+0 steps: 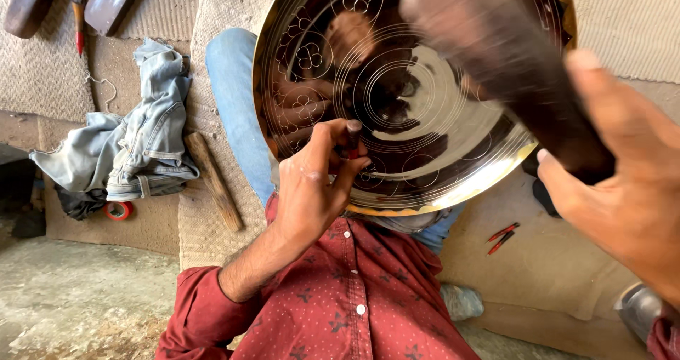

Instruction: The person sits on the floor with a large engraved brass plate resting on their lap. They hold a small steel punch against the plate's surface with one hand and strike it repeatedly with a wooden mallet held in the other hand, working around the plate to stamp decorative patterns into the metal.

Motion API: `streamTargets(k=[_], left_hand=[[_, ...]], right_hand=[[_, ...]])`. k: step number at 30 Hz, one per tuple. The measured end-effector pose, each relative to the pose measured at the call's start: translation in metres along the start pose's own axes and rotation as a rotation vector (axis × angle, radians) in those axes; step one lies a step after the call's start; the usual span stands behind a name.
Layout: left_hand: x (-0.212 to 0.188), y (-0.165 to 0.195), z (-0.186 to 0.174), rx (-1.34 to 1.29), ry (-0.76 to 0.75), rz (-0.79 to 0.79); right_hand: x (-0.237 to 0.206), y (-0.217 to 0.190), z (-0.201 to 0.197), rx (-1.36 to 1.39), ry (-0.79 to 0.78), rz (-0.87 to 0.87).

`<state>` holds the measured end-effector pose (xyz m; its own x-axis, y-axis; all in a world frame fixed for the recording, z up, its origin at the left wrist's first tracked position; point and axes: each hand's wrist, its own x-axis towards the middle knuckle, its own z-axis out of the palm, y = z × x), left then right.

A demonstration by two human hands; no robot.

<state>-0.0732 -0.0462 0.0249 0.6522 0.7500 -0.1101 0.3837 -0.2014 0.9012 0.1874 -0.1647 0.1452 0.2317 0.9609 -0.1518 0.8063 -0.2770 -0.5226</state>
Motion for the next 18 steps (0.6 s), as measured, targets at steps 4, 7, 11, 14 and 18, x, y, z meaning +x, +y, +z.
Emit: streamTargets(k=[4, 7, 11, 14, 18], left_hand=[[0.003, 0.001, -0.001, 0.000, -0.001, 0.041], [0.008, 0.002, -0.003, -0.029, -0.069, 0.029], [0.017, -0.002, -0.007, -0.061, -0.207, 0.145], [0.027, -0.006, -0.007, -0.024, -0.296, 0.262], [0.040, -0.013, 0.001, -0.071, -0.458, 0.334]], right_hand=[[-0.006, -0.002, 0.010, 0.093, -0.031, -0.034], [-0.012, 0.006, 0.018, -0.105, -0.235, 0.117], [-0.032, 0.016, 0.034, 0.015, -0.158, 0.235], [-0.053, 0.023, 0.040, -0.069, -0.241, 0.320], [-0.091, 0.020, 0.075, 0.240, 0.029, 0.310]])
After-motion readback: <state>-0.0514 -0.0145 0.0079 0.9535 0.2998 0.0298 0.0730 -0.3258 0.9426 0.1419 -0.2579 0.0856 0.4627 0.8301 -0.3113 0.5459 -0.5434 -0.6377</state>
